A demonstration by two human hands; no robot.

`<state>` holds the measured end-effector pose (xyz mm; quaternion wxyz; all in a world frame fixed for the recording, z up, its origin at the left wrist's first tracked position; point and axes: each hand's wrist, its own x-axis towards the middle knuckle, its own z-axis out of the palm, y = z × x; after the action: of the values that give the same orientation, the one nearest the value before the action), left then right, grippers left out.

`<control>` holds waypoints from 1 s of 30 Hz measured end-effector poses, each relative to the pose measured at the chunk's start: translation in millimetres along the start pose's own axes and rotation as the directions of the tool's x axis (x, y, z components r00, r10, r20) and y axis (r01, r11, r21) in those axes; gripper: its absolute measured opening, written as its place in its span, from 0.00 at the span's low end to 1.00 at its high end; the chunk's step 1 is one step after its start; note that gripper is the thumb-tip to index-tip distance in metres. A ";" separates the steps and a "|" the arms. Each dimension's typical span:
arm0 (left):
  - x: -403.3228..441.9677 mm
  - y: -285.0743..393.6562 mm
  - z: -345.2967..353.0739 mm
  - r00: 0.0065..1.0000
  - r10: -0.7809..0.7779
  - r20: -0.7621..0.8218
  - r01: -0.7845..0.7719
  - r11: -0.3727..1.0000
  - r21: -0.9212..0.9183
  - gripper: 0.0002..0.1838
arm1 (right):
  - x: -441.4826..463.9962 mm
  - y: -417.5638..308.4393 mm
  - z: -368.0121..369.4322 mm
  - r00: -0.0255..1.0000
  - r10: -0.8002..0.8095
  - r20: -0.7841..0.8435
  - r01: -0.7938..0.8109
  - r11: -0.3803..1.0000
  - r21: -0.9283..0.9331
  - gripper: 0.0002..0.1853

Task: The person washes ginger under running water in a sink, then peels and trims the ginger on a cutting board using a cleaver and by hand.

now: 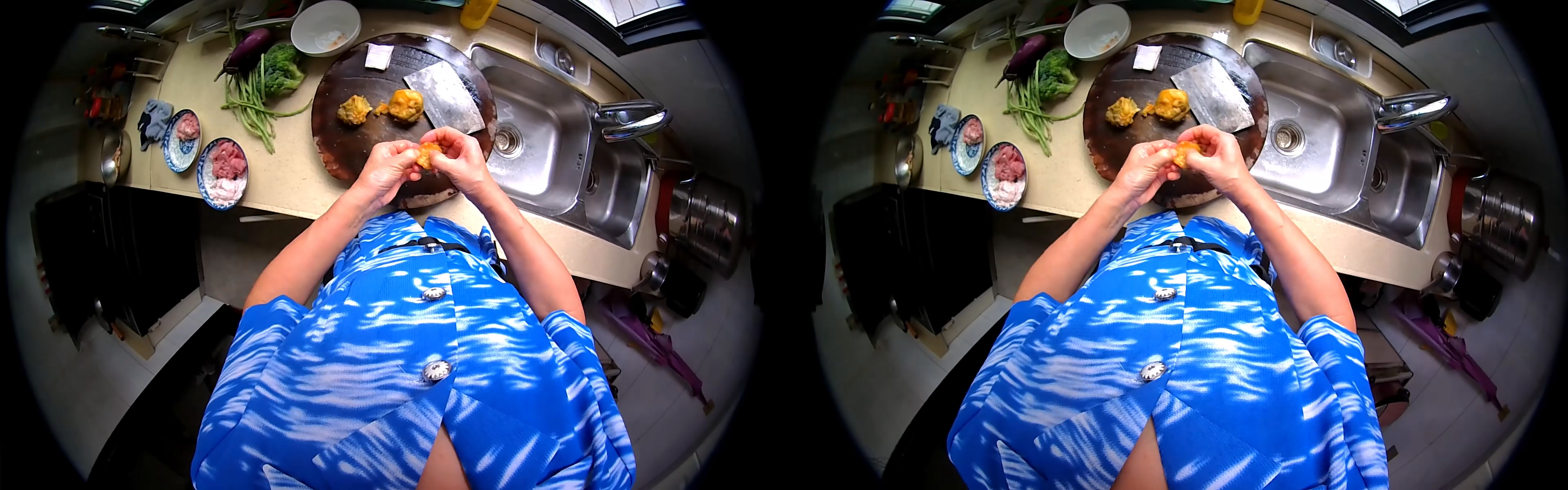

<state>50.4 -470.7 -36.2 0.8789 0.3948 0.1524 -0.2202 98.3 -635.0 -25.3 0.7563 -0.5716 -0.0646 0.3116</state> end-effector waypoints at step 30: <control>6.6 0.9 6.8 0.965 0.261 -0.035 -0.218 0.866 0.451 0.07 | -6.6 13.9 -3.9 0.954 -0.148 -0.261 0.002 0.873 -0.487 0.13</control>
<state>57.1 -477.1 -34.2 0.7780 0.6103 0.0897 -0.1192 89.2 -639.8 -37.5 0.6030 -0.7781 -0.0509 0.1686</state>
